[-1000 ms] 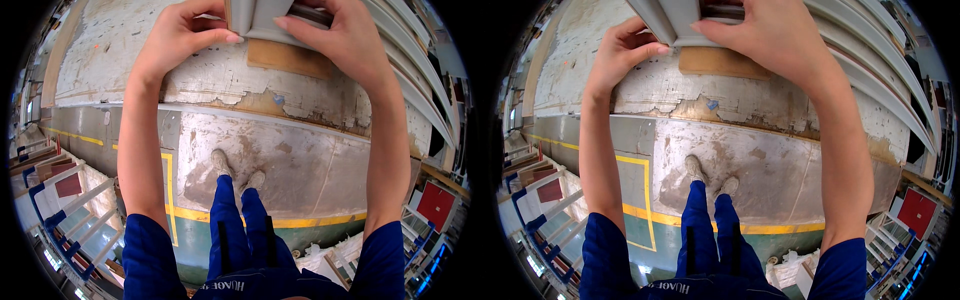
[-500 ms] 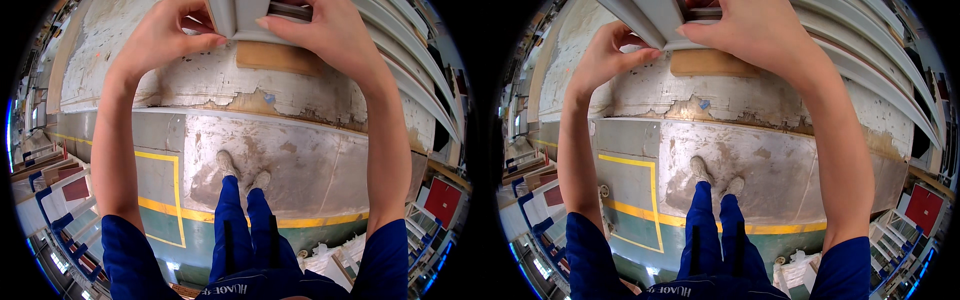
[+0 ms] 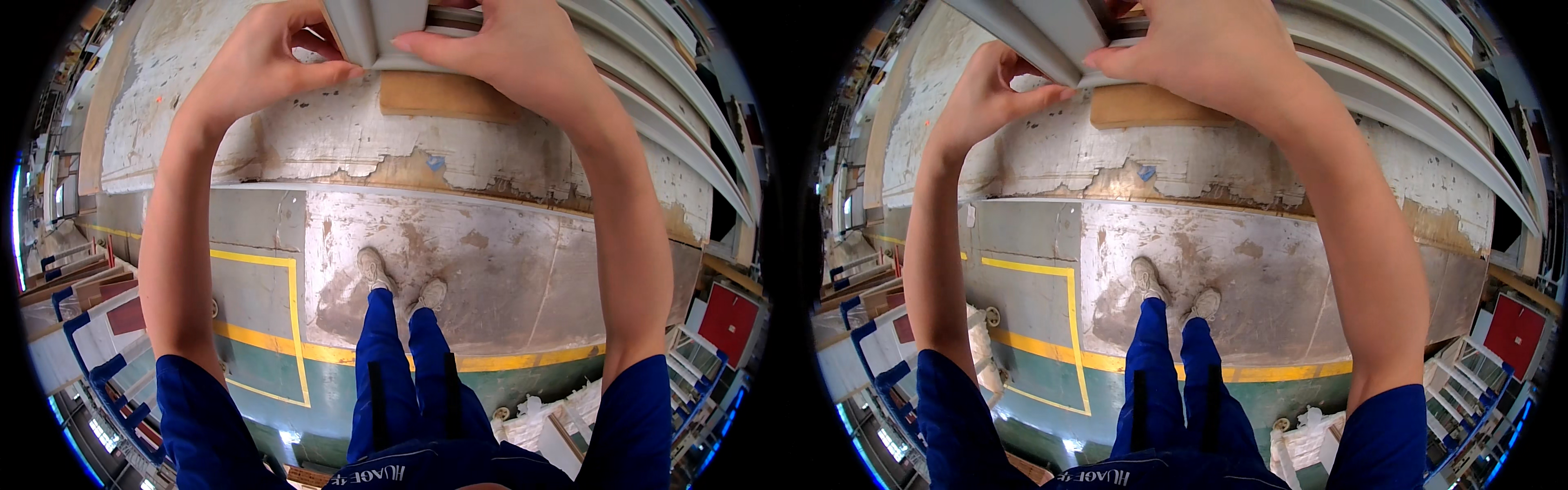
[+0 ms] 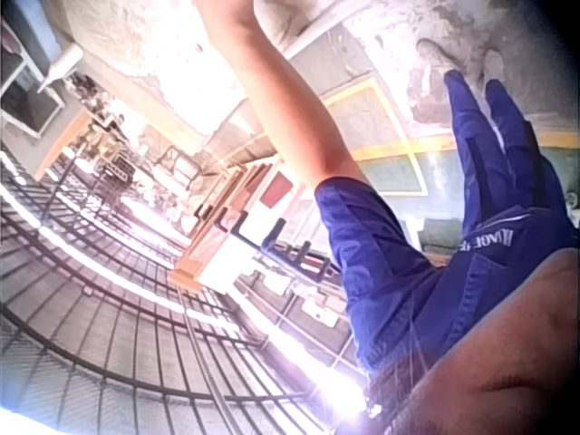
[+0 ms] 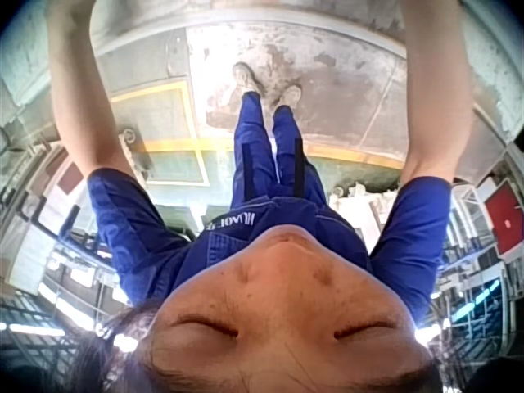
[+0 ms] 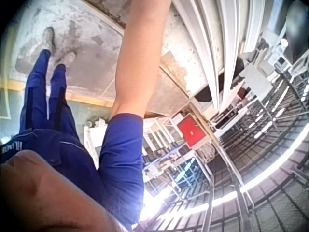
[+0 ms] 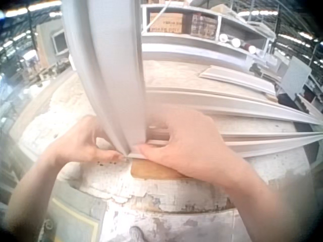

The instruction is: The person joins long wood/bamboo frame sections by aligning the mitred corners and then uses a mallet and chisel to adjust the fit.

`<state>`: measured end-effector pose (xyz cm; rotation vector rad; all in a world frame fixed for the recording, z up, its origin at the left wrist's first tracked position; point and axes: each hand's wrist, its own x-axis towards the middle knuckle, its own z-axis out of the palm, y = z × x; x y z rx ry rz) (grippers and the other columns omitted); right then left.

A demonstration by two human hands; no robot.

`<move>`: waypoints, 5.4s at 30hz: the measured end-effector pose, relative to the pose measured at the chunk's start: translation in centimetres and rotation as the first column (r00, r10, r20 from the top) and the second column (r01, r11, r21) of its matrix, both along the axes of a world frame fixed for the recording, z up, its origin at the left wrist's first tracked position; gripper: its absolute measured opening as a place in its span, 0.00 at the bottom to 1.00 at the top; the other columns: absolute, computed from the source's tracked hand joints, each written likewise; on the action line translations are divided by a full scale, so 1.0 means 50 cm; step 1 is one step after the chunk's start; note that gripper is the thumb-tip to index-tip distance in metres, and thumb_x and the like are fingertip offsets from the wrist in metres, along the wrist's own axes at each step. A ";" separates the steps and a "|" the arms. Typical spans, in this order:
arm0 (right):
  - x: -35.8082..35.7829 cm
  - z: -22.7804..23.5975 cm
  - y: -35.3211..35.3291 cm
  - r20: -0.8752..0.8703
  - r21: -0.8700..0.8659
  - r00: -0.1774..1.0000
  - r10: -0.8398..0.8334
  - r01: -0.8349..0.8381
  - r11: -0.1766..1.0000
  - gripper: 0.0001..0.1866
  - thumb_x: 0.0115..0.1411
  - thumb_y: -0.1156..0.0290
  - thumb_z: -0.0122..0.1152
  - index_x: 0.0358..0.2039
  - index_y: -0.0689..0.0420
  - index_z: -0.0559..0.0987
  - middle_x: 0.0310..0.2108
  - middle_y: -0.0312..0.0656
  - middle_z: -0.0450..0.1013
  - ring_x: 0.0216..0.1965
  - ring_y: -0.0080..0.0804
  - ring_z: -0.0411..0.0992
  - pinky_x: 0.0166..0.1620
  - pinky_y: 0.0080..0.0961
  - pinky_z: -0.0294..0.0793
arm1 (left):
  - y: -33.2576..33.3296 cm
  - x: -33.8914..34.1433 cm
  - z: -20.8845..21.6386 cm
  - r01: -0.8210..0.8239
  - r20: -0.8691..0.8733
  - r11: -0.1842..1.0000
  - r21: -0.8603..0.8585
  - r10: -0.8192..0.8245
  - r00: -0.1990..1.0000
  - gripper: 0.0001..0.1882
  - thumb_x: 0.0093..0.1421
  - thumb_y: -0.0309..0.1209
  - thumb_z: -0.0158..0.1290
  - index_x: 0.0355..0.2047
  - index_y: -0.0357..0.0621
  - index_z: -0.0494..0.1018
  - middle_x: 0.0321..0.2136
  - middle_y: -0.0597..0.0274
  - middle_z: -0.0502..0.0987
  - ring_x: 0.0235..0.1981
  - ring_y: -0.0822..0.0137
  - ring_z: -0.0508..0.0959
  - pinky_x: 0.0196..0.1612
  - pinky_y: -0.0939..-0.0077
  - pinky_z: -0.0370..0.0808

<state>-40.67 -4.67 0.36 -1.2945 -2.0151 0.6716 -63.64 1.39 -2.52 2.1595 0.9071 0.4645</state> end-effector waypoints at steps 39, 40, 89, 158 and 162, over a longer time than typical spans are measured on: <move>0.012 0.016 -0.023 -0.056 0.049 0.995 0.080 -0.077 0.996 0.16 0.53 0.71 0.59 0.43 0.60 0.79 0.41 0.46 0.78 0.45 0.37 0.75 0.50 0.27 0.69 | -0.027 -0.001 -0.094 -0.175 0.310 0.985 0.003 0.166 0.936 0.09 0.54 0.24 0.60 0.34 0.35 0.75 0.26 0.66 0.78 0.29 0.76 0.75 0.37 0.81 0.73; -0.005 0.029 -0.038 -0.022 0.057 0.999 0.043 -0.041 0.998 0.16 0.53 0.71 0.59 0.43 0.60 0.79 0.41 0.46 0.78 0.45 0.37 0.75 0.51 0.27 0.69 | -0.026 -0.001 -0.096 -0.177 0.300 0.983 0.039 0.157 0.941 0.08 0.54 0.24 0.60 0.34 0.35 0.75 0.26 0.66 0.78 0.29 0.76 0.75 0.36 0.81 0.73; -0.009 -0.035 0.008 0.258 0.156 0.953 -0.161 0.123 0.980 0.17 0.43 0.57 0.69 0.32 0.50 0.79 0.33 0.31 0.73 0.42 0.27 0.71 0.36 0.28 0.73 | -0.038 -0.025 -0.098 -0.255 0.131 0.960 -0.116 0.269 0.954 0.10 0.53 0.17 0.59 0.37 0.32 0.76 0.34 0.62 0.79 0.35 0.75 0.76 0.40 0.79 0.73; 0.089 -0.021 0.005 0.323 0.158 0.946 -0.022 -0.031 0.987 0.06 0.50 0.68 0.58 0.29 0.53 0.77 0.31 0.33 0.75 0.35 0.23 0.74 0.33 0.15 0.67 | -0.012 0.052 0.039 -0.011 -0.210 0.992 0.123 0.037 0.977 0.19 0.39 0.26 0.60 0.34 0.32 0.74 0.31 0.53 0.77 0.25 0.60 0.77 0.25 0.73 0.75; 0.087 -0.027 0.006 0.331 0.157 0.943 -0.022 -0.032 0.987 0.07 0.49 0.68 0.58 0.30 0.53 0.77 0.31 0.33 0.75 0.35 0.23 0.73 0.32 0.15 0.67 | 0.003 0.060 0.031 0.038 -0.198 0.989 0.141 -0.009 0.980 0.19 0.39 0.27 0.60 0.34 0.32 0.74 0.32 0.52 0.77 0.26 0.60 0.77 0.25 0.71 0.75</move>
